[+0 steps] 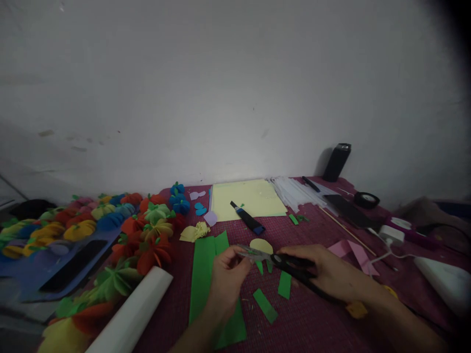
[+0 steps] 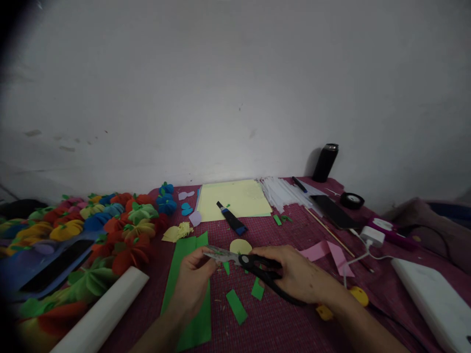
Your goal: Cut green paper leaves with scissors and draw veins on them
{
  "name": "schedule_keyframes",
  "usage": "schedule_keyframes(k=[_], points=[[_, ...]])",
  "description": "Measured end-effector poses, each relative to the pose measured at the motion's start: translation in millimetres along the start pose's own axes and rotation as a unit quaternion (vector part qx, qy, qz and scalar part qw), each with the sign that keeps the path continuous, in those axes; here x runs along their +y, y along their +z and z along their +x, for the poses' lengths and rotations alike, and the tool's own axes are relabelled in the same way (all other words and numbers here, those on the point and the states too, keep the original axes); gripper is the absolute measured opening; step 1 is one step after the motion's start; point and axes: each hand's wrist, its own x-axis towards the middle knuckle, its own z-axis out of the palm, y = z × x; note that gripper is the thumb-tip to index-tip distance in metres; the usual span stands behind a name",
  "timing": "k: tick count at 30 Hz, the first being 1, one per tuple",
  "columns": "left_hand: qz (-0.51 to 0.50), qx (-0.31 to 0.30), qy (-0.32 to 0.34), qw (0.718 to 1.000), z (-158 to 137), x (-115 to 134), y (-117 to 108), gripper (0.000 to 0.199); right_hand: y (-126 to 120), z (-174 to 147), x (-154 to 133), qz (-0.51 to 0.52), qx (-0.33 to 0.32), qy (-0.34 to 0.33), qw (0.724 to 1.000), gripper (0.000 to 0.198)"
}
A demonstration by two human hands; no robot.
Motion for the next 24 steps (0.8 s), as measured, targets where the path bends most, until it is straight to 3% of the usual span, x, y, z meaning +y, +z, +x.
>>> schedule_keyframes(k=[12, 24], points=[[0.010, -0.016, 0.005, 1.000, -1.4, 1.8, 0.7, 0.005, -1.0, 0.3, -1.2, -0.004, 0.003, -0.017, 1.000, 0.017], [0.030, -0.021, 0.005, 0.999, -3.3, 5.6, 2.1, 0.004, -3.7, -0.9, -0.2, -0.009, 0.060, -0.010, 0.998, 0.017]])
